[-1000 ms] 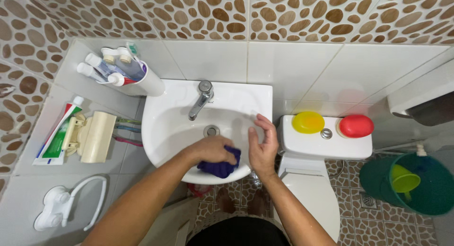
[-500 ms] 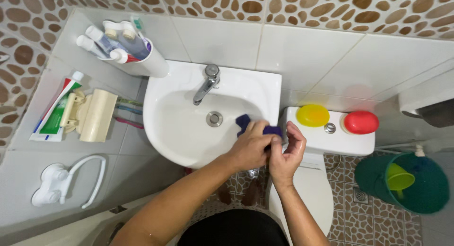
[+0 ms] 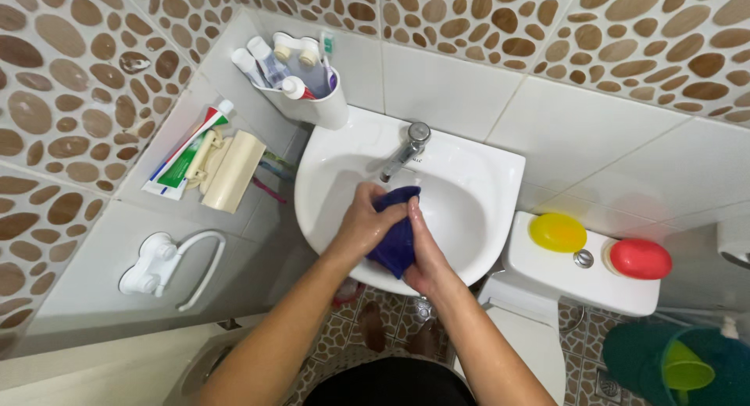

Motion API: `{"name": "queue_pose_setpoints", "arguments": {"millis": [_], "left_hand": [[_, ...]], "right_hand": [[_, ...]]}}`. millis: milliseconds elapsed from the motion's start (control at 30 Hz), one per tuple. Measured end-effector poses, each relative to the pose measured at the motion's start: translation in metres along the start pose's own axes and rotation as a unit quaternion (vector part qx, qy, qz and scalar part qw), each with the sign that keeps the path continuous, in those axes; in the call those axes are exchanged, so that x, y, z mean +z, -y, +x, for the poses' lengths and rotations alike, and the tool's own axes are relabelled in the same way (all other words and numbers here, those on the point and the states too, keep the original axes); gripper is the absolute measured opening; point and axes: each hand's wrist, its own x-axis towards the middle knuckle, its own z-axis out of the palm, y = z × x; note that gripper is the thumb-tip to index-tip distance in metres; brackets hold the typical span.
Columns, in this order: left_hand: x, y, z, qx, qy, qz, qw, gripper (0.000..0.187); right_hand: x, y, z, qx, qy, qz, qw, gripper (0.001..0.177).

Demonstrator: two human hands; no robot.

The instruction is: The person wipes the side of a toilet tank with a cloth, rinses the cloth in a bathroom sink, and mops the bathroom floor with a squeeze mop.

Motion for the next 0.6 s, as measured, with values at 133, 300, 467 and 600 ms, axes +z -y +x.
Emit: {"name": "queue_pose_setpoints", "arguments": {"millis": [133, 300, 467, 600], "left_hand": [[0.024, 0.019, -0.028, 0.306, -0.152, 0.236, 0.910, 0.036], [0.040, 0.019, -0.044, -0.089, 0.008, -0.480, 0.873, 0.061], [0.041, 0.025, -0.007, -0.108, 0.042, -0.646, 0.755, 0.054], [0.041, 0.024, 0.007, -0.120, 0.019, -0.595, 0.794, 0.042]], "right_hand": [[-0.001, 0.002, 0.015, -0.087, 0.025, 0.078, 0.993, 0.055], [0.011, -0.006, 0.007, -0.431, -0.097, -0.193, 0.876, 0.061], [0.014, -0.030, 0.007, -0.596, -0.146, -0.518, 0.596, 0.052], [0.026, -0.026, 0.011, -0.510, -0.114, -0.242, 0.817, 0.070]]}}
